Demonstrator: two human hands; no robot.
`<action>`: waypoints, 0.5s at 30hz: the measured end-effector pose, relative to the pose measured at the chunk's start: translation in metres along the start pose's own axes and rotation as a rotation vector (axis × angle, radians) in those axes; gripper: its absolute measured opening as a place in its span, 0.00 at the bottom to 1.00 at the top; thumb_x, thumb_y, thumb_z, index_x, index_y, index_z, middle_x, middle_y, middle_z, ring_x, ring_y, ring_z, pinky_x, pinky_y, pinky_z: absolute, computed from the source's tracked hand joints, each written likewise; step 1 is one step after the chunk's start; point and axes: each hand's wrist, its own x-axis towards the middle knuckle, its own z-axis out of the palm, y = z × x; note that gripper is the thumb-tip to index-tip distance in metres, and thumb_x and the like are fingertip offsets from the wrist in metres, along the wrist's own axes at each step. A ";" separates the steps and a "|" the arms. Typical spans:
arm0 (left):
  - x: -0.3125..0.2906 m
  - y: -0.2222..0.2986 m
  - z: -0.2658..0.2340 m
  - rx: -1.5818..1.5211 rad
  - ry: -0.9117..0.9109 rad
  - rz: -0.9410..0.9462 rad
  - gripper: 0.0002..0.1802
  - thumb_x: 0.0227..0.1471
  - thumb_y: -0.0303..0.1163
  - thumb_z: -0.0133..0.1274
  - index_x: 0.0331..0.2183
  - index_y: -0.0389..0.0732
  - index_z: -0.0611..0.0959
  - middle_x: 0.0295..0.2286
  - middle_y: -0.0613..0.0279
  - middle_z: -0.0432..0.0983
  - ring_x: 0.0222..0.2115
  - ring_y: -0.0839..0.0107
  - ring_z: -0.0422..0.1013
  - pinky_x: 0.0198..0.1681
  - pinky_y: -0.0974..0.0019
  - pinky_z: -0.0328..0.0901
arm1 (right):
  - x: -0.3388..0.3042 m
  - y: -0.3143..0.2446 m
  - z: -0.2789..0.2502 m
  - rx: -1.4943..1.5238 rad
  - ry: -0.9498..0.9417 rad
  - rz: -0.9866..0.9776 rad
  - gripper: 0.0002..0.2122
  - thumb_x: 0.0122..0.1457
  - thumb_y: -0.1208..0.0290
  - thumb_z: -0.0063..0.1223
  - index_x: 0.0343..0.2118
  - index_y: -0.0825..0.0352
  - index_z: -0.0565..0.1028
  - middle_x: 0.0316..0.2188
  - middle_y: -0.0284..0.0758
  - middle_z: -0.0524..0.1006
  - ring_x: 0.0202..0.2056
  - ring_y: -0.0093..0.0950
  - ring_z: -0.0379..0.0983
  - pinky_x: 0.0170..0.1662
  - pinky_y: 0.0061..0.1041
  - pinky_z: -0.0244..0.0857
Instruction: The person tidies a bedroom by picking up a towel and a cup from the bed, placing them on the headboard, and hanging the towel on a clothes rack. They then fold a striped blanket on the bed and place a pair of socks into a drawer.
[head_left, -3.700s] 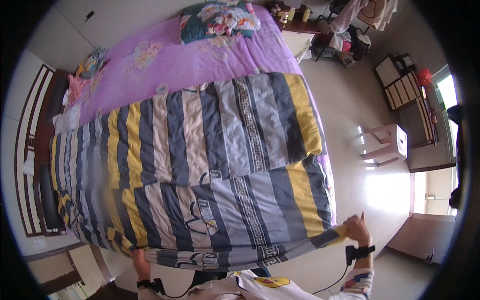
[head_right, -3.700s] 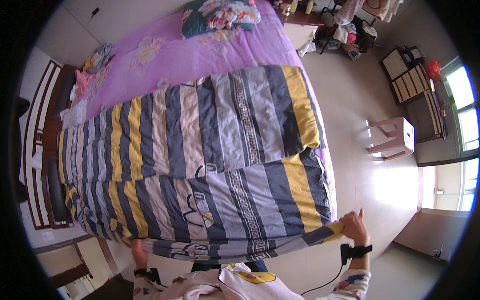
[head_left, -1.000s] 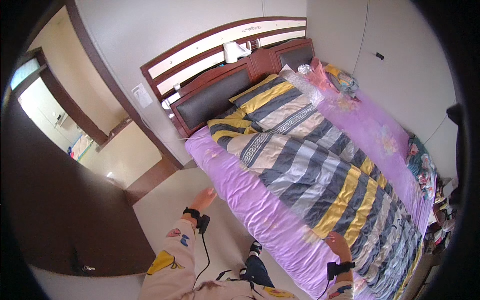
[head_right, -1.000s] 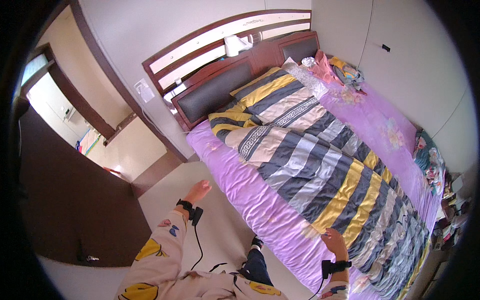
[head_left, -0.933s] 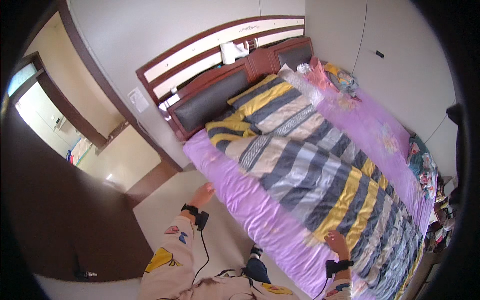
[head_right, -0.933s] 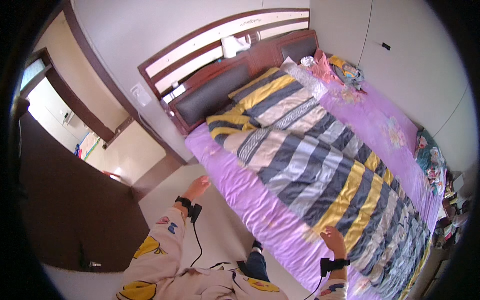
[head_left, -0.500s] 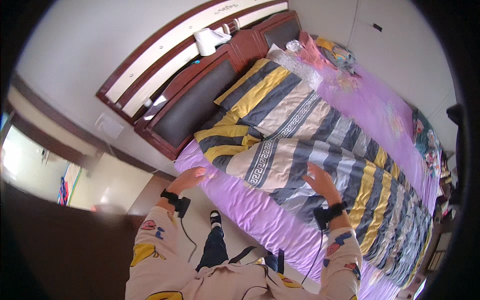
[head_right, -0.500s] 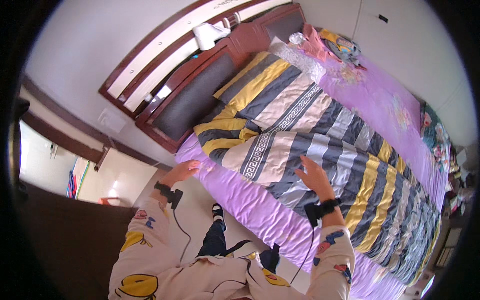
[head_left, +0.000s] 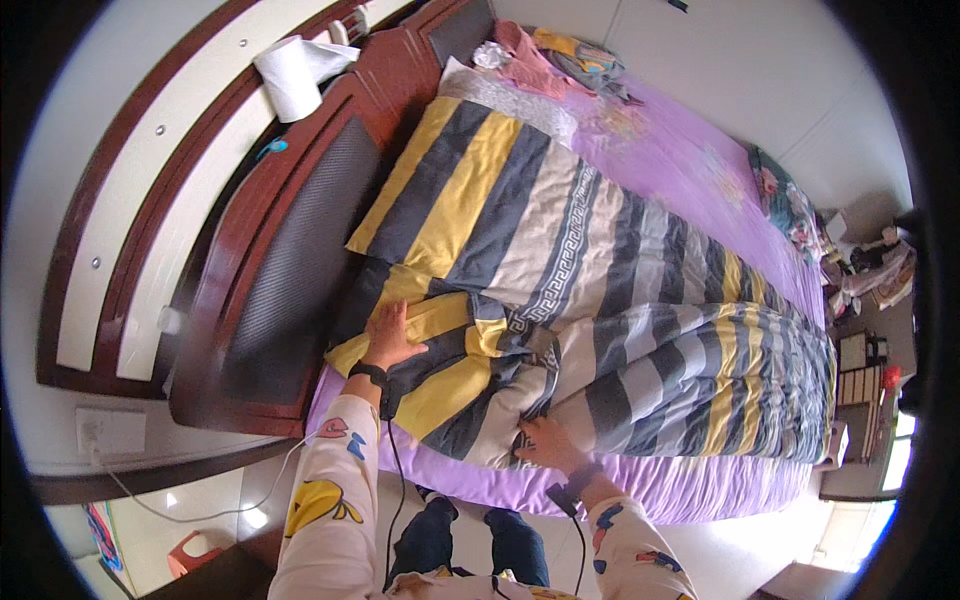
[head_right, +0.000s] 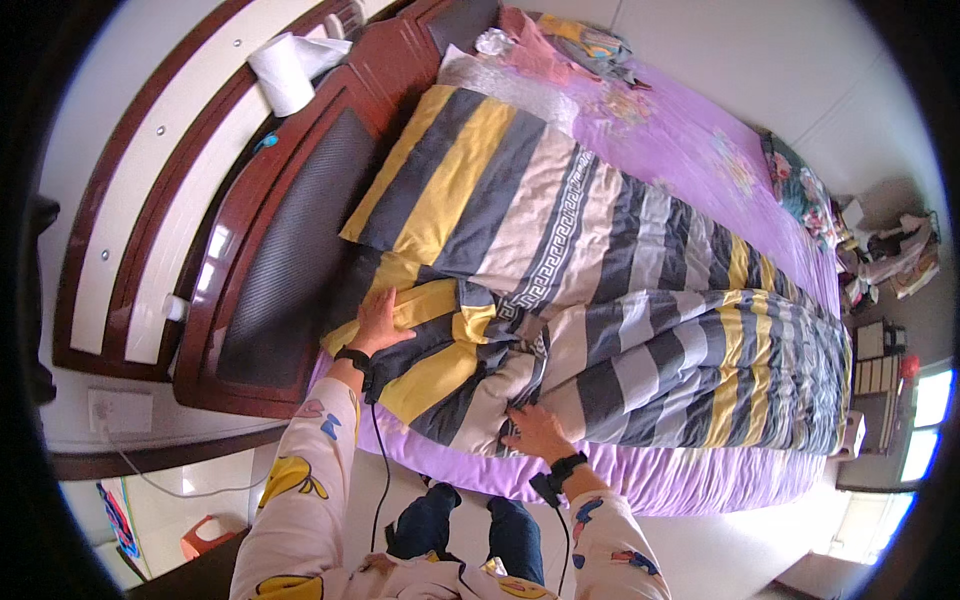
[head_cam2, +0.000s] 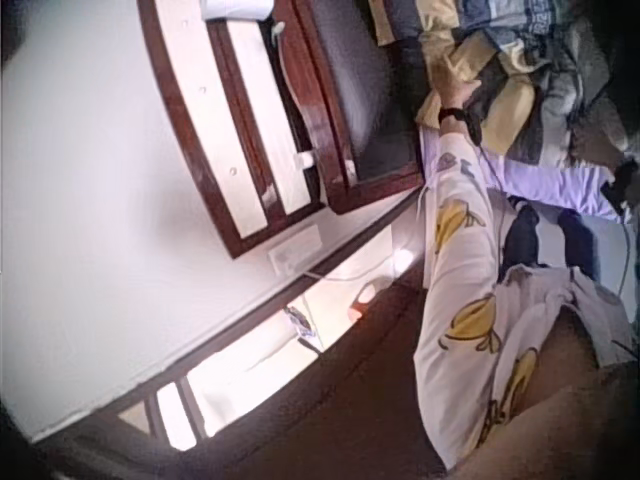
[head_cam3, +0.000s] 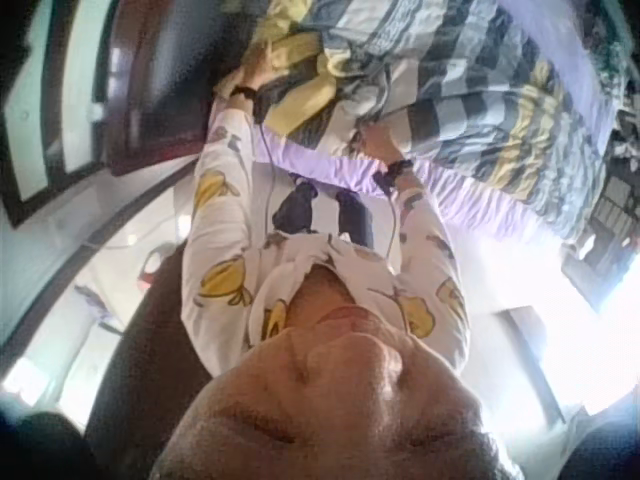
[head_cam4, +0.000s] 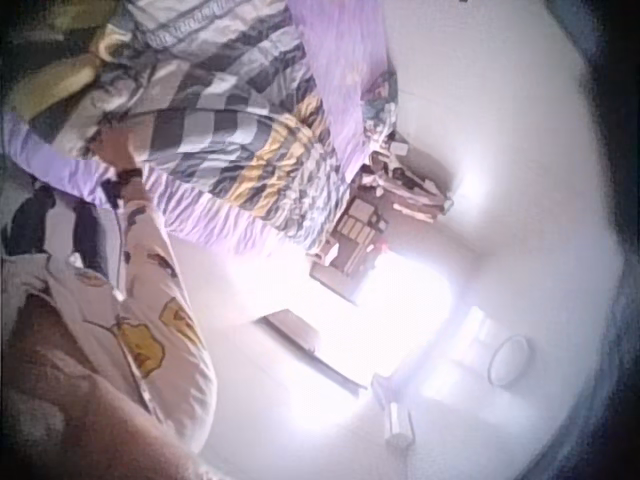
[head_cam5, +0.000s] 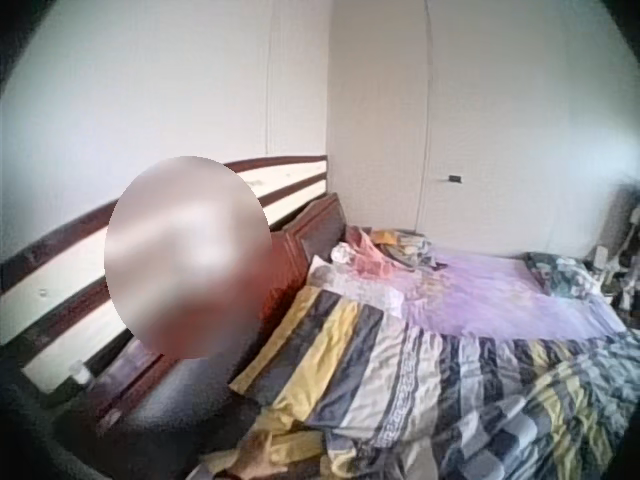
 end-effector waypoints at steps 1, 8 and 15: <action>0.003 0.003 0.004 -0.068 -0.023 0.034 0.58 0.30 0.50 0.64 0.57 0.40 0.51 0.56 0.47 0.52 0.57 0.50 0.49 0.54 0.37 0.46 | -0.004 0.001 0.011 0.039 0.014 0.010 0.28 0.46 0.51 0.55 0.47 0.63 0.69 0.38 0.43 0.72 0.43 0.41 0.68 0.45 0.40 0.64; -0.025 0.046 -0.027 -0.172 -0.172 0.172 0.34 0.36 0.46 0.61 0.43 0.36 0.73 0.36 0.45 0.73 0.38 0.49 0.69 0.43 0.56 0.63 | 0.066 0.073 -0.004 1.378 0.411 0.647 0.32 0.48 0.46 0.54 0.44 0.72 0.64 0.31 0.43 0.74 0.35 0.33 0.72 0.34 0.34 0.67; -0.248 0.062 -0.180 -0.184 -0.112 0.394 0.13 0.28 0.27 0.59 0.26 0.42 0.78 0.25 0.59 0.70 0.32 0.56 0.65 0.37 0.59 0.60 | 0.058 0.077 -0.037 1.956 0.425 0.467 0.24 0.52 0.49 0.52 0.40 0.68 0.69 0.30 0.37 0.74 0.30 0.29 0.72 0.31 0.35 0.69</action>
